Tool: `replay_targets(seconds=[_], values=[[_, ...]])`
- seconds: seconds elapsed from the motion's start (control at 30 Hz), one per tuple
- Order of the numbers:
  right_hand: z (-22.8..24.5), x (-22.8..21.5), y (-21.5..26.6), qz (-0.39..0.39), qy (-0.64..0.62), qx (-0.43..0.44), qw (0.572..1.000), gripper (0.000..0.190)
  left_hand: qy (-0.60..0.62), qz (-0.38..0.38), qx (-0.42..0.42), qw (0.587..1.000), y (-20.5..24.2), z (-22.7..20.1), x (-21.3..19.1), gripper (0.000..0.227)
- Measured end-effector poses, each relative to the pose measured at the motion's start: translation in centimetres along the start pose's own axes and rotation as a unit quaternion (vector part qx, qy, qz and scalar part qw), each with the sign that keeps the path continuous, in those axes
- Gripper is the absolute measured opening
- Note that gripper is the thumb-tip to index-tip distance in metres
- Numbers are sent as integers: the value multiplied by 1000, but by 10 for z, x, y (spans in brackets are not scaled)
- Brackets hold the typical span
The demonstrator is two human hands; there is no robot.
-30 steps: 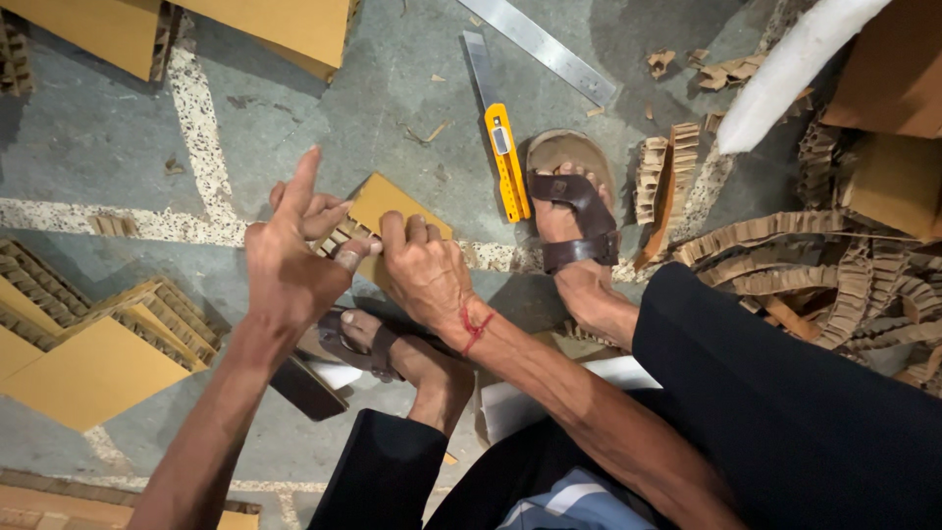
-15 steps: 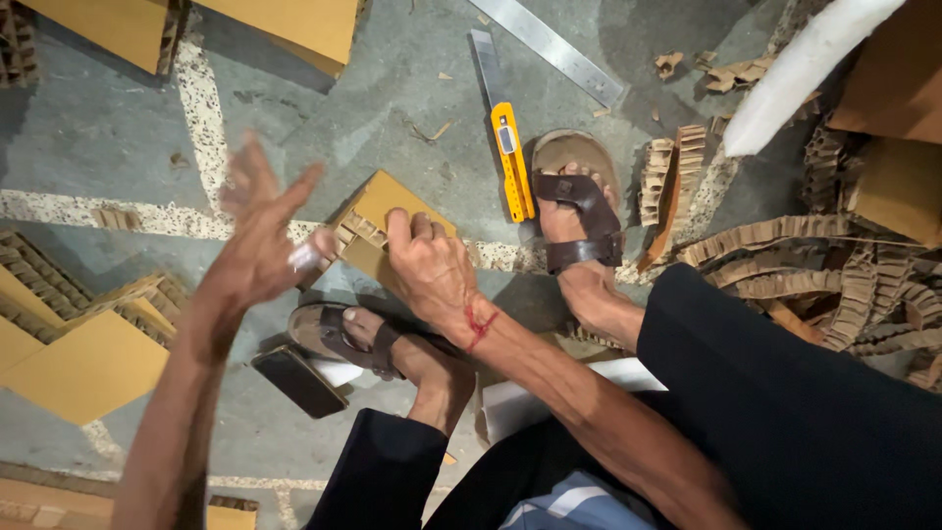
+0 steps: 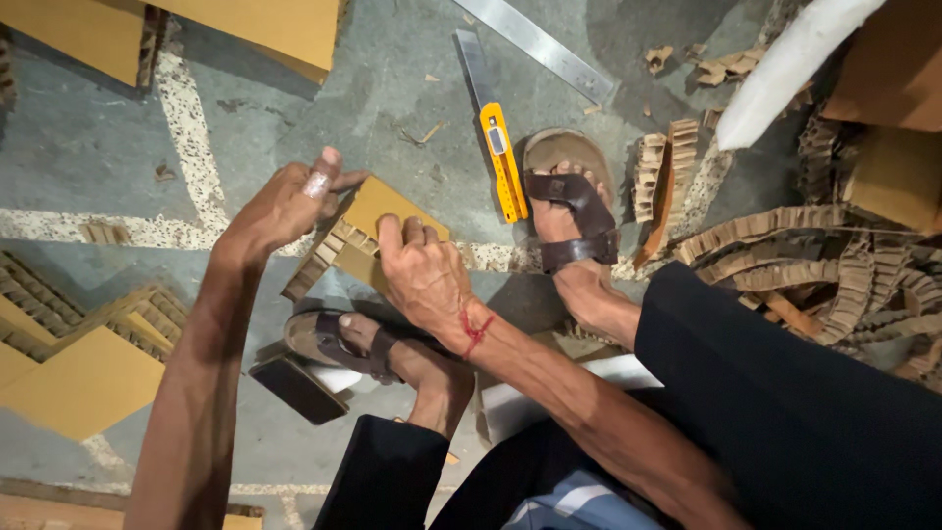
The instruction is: The person sits on the floor and uses a utility knife to trim the edges of a small cardboard piece. They then apply glue to the edges using a foam applicator and attach another piece of cardboard to form a box-like structure.
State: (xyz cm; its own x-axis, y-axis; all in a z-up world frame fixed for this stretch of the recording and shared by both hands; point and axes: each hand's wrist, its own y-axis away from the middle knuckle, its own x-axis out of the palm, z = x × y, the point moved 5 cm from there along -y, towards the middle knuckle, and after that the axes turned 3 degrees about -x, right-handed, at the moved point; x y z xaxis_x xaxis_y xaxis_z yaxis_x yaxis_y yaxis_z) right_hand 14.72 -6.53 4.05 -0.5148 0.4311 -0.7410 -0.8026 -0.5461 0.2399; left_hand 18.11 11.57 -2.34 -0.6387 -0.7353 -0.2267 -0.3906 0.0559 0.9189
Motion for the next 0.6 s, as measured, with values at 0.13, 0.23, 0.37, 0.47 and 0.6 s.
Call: replay_targets(seconds=[0.13,0.23,0.37,0.47,0.6], values=[[0,1,-1,13,-4,0,1000,36,-18,-8,27,999,0,0,2,94],[0,1,-2,17,-2,5,1000,39,7,4,32,999,-2,4,5,93],[1,-2,-2,20,-5,4,1000,43,-44,-13,-2,999,-4,0,5,94],[1,-2,-2,21,-3,2,1000,43,-51,-33,26,998,1,-14,1,98],[1,-1,-1,10,0,1,1000,41,-20,-17,-17,1000,14,-15,-4,103]])
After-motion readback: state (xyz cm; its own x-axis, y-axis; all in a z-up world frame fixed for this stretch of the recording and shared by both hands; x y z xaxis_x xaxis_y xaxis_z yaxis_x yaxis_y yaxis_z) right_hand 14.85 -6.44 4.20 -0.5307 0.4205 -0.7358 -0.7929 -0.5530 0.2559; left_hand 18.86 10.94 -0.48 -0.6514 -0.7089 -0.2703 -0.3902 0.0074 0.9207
